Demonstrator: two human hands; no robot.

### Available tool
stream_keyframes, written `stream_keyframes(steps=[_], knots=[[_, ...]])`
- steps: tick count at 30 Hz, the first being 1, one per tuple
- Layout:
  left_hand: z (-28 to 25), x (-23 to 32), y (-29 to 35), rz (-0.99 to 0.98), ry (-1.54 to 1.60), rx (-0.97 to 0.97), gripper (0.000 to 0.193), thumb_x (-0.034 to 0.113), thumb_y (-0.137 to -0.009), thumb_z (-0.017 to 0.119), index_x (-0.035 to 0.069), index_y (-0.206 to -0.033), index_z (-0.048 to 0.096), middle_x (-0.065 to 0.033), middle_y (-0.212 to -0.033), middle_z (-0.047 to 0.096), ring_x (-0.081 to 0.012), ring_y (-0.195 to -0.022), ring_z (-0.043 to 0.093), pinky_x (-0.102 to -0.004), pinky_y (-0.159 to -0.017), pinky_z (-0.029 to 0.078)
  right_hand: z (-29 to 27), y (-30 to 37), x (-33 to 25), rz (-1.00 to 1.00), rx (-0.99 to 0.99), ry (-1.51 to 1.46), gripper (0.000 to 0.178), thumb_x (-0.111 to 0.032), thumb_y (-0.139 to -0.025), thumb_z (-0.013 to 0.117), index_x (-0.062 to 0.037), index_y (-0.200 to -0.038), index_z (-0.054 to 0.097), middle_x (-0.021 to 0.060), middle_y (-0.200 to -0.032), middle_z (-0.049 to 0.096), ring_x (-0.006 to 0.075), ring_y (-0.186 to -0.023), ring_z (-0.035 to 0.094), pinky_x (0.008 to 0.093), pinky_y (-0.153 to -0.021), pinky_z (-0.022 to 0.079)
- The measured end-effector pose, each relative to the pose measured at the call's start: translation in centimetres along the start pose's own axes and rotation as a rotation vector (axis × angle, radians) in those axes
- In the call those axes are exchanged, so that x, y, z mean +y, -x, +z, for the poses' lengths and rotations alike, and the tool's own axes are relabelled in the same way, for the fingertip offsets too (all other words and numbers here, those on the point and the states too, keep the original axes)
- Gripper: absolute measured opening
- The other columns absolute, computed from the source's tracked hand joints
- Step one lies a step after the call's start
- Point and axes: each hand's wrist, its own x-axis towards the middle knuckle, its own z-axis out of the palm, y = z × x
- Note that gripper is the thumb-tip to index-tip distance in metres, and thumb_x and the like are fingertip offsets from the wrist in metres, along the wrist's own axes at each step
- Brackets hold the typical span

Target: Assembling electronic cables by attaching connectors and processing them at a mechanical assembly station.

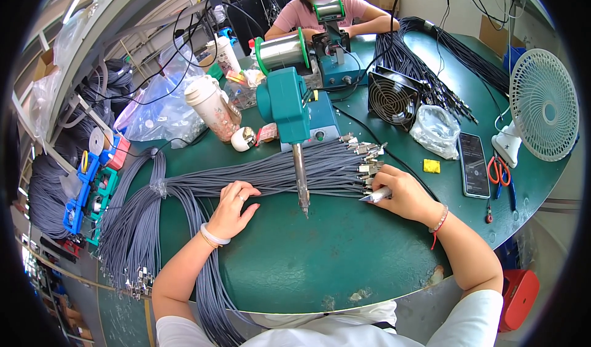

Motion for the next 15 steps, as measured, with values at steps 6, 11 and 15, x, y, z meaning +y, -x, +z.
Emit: stream_keyframes(steps=[6, 11, 15], knots=[[0.4, 0.7, -1.4, 0.010, 0.006, 0.010, 0.025, 0.006, -0.071, 0.062, 0.006, -0.094, 0.053, -0.0074, -0.094, 0.049, -0.0240, -0.091, 0.048, -0.0336, -0.081, 0.034, -1.4, 0.2, 0.7, 0.002, 0.007, 0.019, 0.023, -0.008, -0.065, 0.070, -0.0029, -0.077, 0.052, 0.0089, -0.081, 0.049, 0.0246, -0.071, 0.052, 0.0317, -0.061, 0.045], [0.7, 0.6, -1.9, -0.003, 0.007, 0.016, 0.026, 0.005, -0.070, 0.063, 0.007, -0.094, 0.053, -0.0075, -0.092, 0.048, -0.0242, -0.089, 0.048, -0.0348, -0.080, 0.034, -1.6, -0.2, 1.3, 0.017, -0.022, 0.013, 0.021, -0.007, -0.065, 0.068, -0.0030, -0.079, 0.053, 0.0107, -0.083, 0.051, 0.0286, -0.073, 0.054, 0.0345, -0.064, 0.045], [1.0, 0.1, -2.1, -0.008, 0.005, 0.006, 0.026, 0.005, -0.069, 0.063, 0.007, -0.093, 0.053, -0.0072, -0.092, 0.048, -0.0241, -0.088, 0.048, -0.0346, -0.080, 0.034, -1.2, -0.7, 2.0, 0.000, -0.025, -0.001, 0.020, -0.007, -0.065, 0.067, -0.0027, -0.080, 0.053, 0.0107, -0.083, 0.051, 0.0282, -0.075, 0.054, 0.0345, -0.065, 0.045]])
